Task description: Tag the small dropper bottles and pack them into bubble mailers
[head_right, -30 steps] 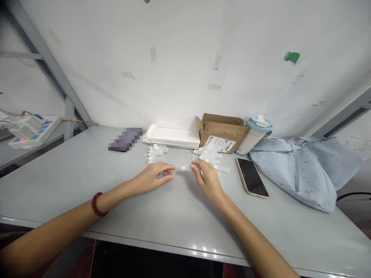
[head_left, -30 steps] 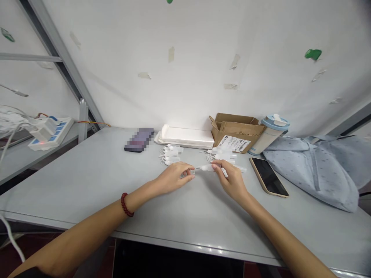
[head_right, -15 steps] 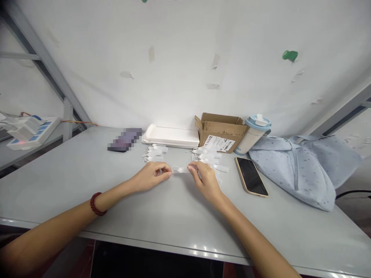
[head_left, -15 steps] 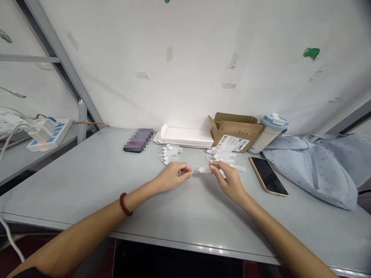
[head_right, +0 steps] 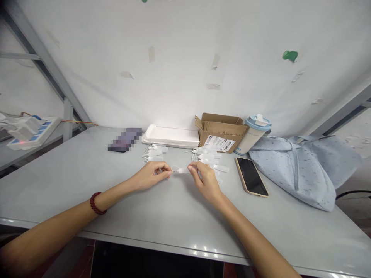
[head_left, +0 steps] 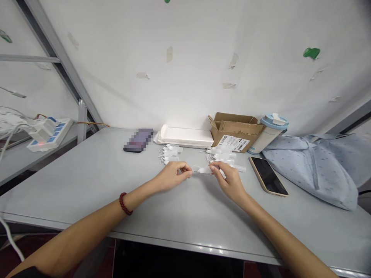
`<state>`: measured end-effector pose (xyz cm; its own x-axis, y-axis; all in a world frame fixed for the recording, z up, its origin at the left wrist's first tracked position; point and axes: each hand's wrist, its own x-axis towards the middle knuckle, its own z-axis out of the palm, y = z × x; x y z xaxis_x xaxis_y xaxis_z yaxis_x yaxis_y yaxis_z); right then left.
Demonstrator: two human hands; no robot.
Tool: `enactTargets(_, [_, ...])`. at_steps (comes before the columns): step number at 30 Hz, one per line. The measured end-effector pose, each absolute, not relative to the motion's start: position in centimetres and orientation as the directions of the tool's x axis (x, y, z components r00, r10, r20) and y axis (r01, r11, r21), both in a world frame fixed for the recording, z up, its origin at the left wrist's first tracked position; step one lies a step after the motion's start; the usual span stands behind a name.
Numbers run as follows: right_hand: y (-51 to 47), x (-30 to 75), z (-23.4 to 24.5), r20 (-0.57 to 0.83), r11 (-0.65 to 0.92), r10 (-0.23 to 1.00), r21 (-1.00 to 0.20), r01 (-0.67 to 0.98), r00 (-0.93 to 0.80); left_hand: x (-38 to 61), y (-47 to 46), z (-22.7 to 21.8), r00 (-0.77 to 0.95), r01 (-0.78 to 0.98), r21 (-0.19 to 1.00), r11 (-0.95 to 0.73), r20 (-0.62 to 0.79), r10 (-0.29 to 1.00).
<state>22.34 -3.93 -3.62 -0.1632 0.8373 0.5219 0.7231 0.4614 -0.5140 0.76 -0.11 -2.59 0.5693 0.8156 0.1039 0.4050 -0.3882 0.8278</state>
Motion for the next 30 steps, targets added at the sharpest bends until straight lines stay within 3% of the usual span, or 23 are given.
enactTargets(30, [-4.02, 22.22, -3.32, 0.537, 0.480, 0.825, -0.499, 0.722, -0.176, 0.85, -0.05, -2.73, 0.575, 0.323, 0.894, -0.311, 0.075, 0.815])
